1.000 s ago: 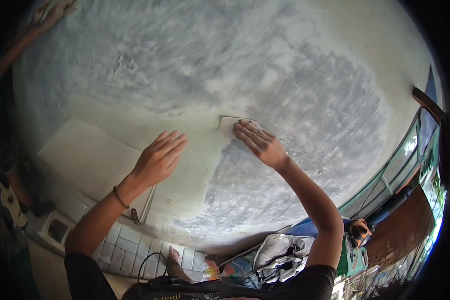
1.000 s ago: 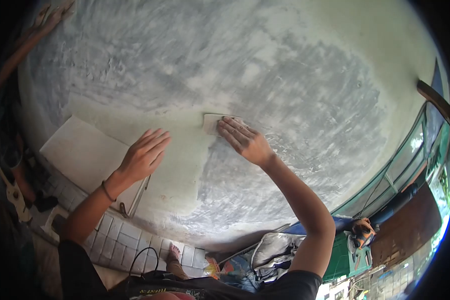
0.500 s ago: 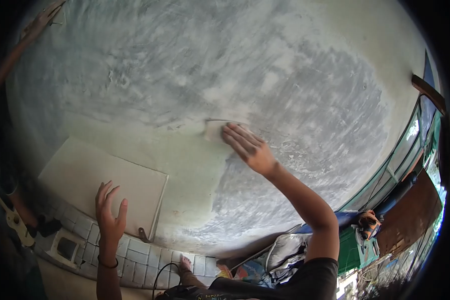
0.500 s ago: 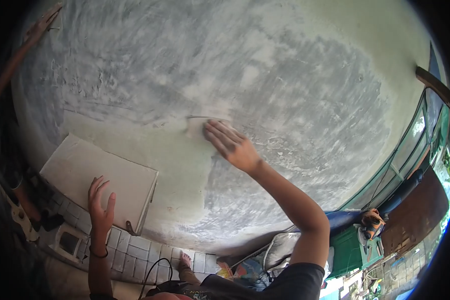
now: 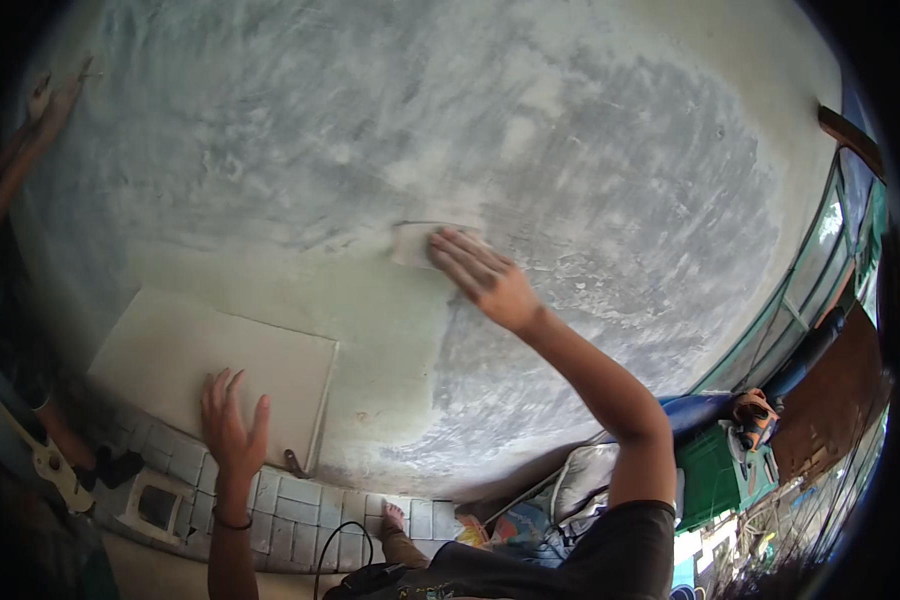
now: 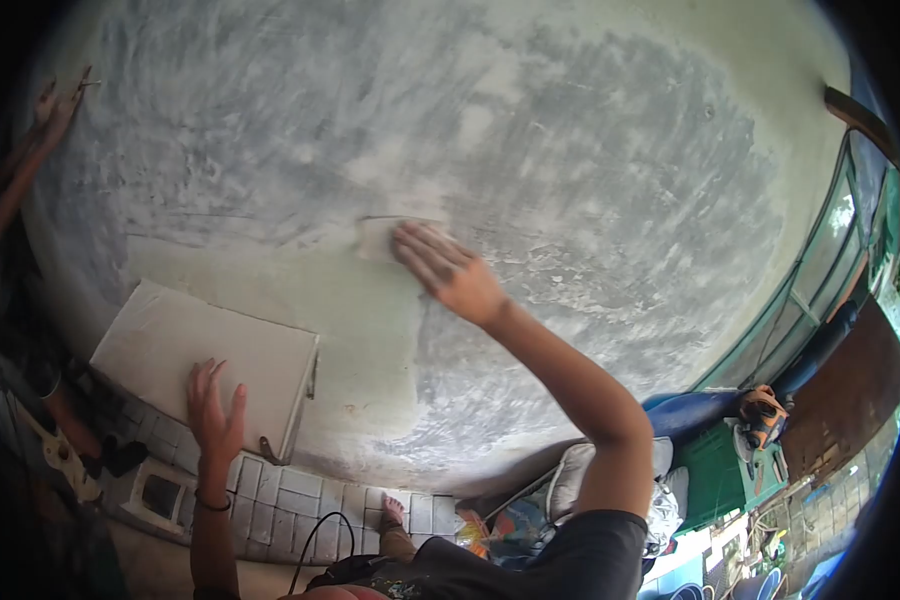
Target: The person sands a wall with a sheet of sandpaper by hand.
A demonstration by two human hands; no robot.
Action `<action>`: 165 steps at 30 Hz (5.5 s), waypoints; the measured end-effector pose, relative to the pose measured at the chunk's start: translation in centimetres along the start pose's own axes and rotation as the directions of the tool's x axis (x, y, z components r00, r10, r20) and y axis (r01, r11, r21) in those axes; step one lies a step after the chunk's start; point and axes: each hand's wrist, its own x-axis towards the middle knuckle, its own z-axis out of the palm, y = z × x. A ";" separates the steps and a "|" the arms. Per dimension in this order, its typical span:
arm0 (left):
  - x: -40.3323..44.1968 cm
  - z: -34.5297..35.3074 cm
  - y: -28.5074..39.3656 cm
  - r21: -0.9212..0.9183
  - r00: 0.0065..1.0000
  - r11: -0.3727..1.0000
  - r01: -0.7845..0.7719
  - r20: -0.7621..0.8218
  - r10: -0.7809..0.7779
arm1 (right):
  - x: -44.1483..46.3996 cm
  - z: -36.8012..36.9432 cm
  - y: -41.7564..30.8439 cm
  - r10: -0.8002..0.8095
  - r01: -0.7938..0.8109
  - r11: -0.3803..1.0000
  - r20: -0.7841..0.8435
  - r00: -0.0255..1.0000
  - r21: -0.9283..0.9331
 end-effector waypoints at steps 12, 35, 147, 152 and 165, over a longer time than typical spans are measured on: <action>-0.3 0.1 0.3 0.056 0.998 0.996 -0.064 -0.012 0.065 | -1.8 0.9 0.4 -0.035 0.041 0.997 -0.094 0.995 0.070; -0.2 1.1 -0.9 0.016 0.985 0.987 -0.159 -0.069 0.160 | 0.0 1.6 -0.2 -0.056 0.058 0.998 -0.103 0.993 0.017; -0.7 1.4 -0.6 0.080 0.994 0.995 0.052 -0.103 -0.044 | 13.5 -14.1 21.7 0.209 -0.379 0.674 -0.328 0.921 -0.635; -0.8 1.2 -0.1 0.082 0.993 0.994 0.077 -0.095 -0.069 | 14.2 -14.4 20.8 0.602 -0.621 0.566 -0.243 0.761 -0.542; -1.2 1.4 -1.3 0.087 0.991 0.994 0.067 -0.123 -0.056 | 15.1 -13.8 22.3 0.736 -0.785 0.468 -0.313 0.601 -0.407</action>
